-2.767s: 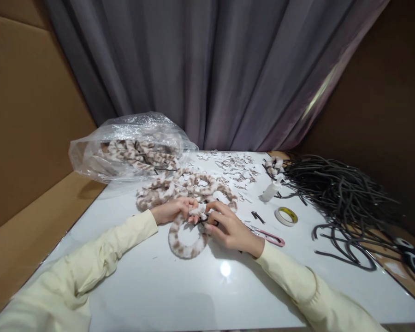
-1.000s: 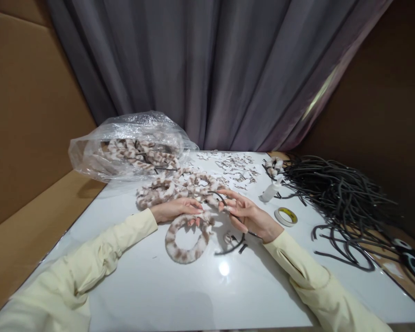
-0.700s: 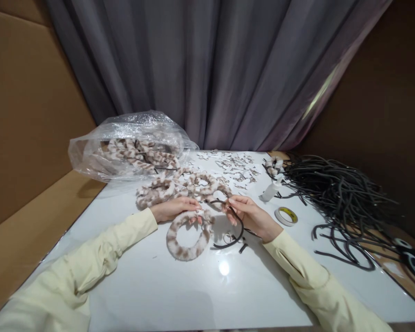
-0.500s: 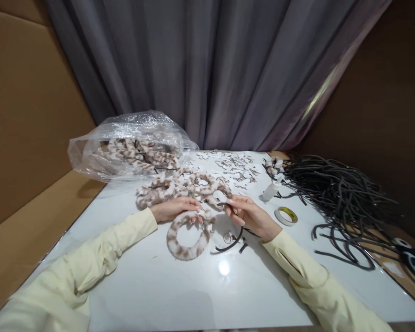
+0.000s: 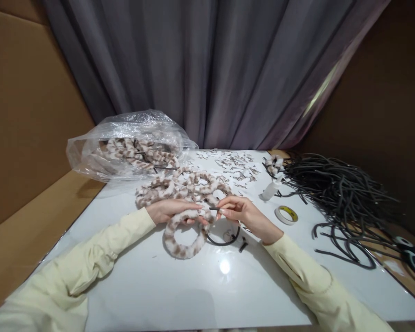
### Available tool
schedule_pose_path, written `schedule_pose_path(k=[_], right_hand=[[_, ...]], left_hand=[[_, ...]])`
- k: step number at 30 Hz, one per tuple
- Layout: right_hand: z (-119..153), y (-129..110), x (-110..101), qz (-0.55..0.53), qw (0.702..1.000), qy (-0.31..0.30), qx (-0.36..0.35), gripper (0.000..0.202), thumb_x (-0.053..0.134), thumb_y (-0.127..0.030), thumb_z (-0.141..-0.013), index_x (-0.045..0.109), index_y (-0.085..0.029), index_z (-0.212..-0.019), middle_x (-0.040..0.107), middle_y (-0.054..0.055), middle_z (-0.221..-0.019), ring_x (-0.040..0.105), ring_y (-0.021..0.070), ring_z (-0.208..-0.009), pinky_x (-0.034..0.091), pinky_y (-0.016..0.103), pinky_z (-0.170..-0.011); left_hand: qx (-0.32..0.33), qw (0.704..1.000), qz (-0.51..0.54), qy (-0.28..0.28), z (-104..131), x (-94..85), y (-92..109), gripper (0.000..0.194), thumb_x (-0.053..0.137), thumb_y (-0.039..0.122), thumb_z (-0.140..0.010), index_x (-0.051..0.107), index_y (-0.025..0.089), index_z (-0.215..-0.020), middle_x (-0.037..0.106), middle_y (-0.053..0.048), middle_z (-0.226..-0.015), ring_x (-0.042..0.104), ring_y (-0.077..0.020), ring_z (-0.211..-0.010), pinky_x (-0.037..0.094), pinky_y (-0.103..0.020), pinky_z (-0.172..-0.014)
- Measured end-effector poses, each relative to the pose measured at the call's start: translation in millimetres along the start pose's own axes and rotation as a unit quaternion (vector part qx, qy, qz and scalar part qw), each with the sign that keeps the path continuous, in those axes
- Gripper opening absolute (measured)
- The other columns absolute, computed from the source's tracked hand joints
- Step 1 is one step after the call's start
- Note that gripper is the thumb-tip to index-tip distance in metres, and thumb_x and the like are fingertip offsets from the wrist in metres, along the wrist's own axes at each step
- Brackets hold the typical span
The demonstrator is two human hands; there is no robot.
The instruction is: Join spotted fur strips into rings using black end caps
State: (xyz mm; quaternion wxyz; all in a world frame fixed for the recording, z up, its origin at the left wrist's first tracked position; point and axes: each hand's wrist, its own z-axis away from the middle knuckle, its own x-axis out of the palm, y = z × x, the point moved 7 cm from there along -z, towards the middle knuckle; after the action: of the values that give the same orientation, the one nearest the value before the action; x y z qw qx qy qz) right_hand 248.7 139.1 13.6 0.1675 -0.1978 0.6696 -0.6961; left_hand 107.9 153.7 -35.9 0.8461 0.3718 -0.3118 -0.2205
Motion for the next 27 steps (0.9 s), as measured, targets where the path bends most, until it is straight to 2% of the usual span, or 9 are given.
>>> schedule_pose_path(k=[3, 5, 7, 11, 13, 15, 17, 21, 27], right_hand=[[3.4, -19.0, 3.6, 0.079, 0.996, -0.003, -0.033, 0.019, 0.067, -0.032, -0.075, 0.065, -0.015, -0.082, 0.066, 0.003, -0.069, 0.059, 0.0113, -0.061, 0.042, 0.021, -0.054], [4.6, -39.9, 8.1, 0.148, 0.987, -0.024, -0.064, 0.018, 0.063, -0.032, -0.078, 0.065, -0.014, -0.082, 0.067, 0.005, -0.073, 0.062, 0.0142, -0.069, 0.046, 0.024, -0.062], [5.6, -66.5, 15.4, 0.235, 0.964, -0.05, -0.112, 0.017, 0.06, -0.03, -0.081, 0.066, -0.014, -0.083, 0.068, 0.005, -0.078, 0.063, 0.0145, -0.073, 0.047, 0.025, -0.066], [13.2, -119.3, 37.0, 0.402, 0.874, -0.085, -0.258, 0.013, 0.055, -0.02, -0.085, 0.067, -0.015, -0.086, 0.066, 0.007, -0.083, 0.06, 0.0146, -0.077, 0.046, 0.025, -0.069], [18.5, -135.3, 44.3, 0.461, 0.825, -0.071, -0.32, 0.015, 0.052, -0.012, -0.085, 0.066, -0.014, -0.085, 0.064, 0.007, -0.083, 0.059, 0.0142, -0.076, 0.045, 0.024, -0.068], [21.1, -142.7, 46.4, 0.486, 0.799, -0.047, -0.352, 0.017, 0.05, -0.008, -0.084, 0.066, -0.014, -0.085, 0.063, 0.007, -0.083, 0.058, 0.0135, -0.075, 0.044, 0.023, -0.067], [20.5, -143.8, 45.4, 0.483, 0.797, -0.034, -0.36, 0.017, 0.051, -0.006, -0.083, 0.065, -0.015, -0.084, 0.063, 0.005, -0.081, 0.058, 0.0126, -0.074, 0.044, 0.022, -0.066], [14.0, -140.4, 42.1, 0.451, 0.818, -0.028, -0.356, 0.014, 0.055, -0.006, -0.082, 0.064, -0.016, -0.081, 0.063, 0.003, -0.079, 0.058, 0.0111, -0.072, 0.043, 0.021, -0.065], [8.6, -139.5, 41.8, 0.417, 0.831, -0.003, -0.368, 0.011, 0.058, -0.006, -0.079, 0.065, -0.015, -0.079, 0.063, 0.003, -0.077, 0.058, 0.0107, -0.071, 0.044, 0.021, -0.065]], left_hand=[[0.02, 1.0, -0.002, 0.008, 8.2, 7.3, 12.3, 0.017, 0.065, 0.028, -0.076, 0.07, 0.011, -0.076, 0.07, -0.007, -0.075, 0.052, -0.0092, -0.05, 0.042, -0.017, -0.047], [0.039, 0.999, -0.015, 0.013, 17.1, 15.5, 26.7, 0.017, 0.065, 0.027, -0.075, 0.07, 0.011, -0.074, 0.07, -0.007, -0.075, 0.055, -0.0106, -0.056, 0.045, -0.018, -0.054], [0.081, 0.994, -0.052, 0.049, 27.9, 20.8, 46.8, 0.017, 0.067, 0.027, -0.072, 0.07, 0.01, -0.072, 0.069, -0.006, -0.071, 0.056, -0.0113, -0.06, 0.045, -0.019, -0.058], [0.165, 0.978, -0.108, 0.063, 47.5, 37.8, 82.2, 0.018, 0.069, 0.027, -0.07, 0.07, 0.011, -0.077, 0.069, -0.005, -0.08, 0.058, -0.0136, -0.074, 0.044, -0.02, -0.068], [0.204, 0.967, -0.144, 0.046, 54.6, 47.5, 93.1, 0.019, 0.066, 0.028, -0.072, 0.07, 0.011, -0.08, 0.069, -0.005, -0.083, 0.058, -0.0145, -0.079, 0.043, -0.022, -0.074], [0.22, 0.961, -0.166, 0.037, 59.1, 53.4, 96.9, 0.02, 0.064, 0.03, -0.074, 0.069, 0.012, -0.08, 0.068, -0.005, -0.081, 0.057, -0.0147, -0.079, 0.041, -0.023, -0.074], [0.212, 0.96, -0.179, 0.046, 61.1, 54.1, 95.6, 0.02, 0.063, 0.031, -0.074, 0.068, 0.013, -0.08, 0.066, -0.003, -0.078, 0.056, -0.0136, -0.076, 0.04, -0.023, -0.07], [0.192, 0.961, -0.185, 0.076, 62.9, 48.5, 90.4, 0.017, 0.061, 0.031, -0.075, 0.066, 0.015, -0.079, 0.06, 0.001, -0.073, 0.048, -0.0101, -0.066, 0.033, -0.021, -0.058], [0.218, 0.953, -0.199, 0.072, 68.6, 49.2, 93.2, 0.02, 0.054, 0.031, -0.08, 0.064, 0.014, -0.076, 0.062, -0.001, -0.074, 0.046, -0.0114, -0.064, 0.032, -0.023, -0.059]])
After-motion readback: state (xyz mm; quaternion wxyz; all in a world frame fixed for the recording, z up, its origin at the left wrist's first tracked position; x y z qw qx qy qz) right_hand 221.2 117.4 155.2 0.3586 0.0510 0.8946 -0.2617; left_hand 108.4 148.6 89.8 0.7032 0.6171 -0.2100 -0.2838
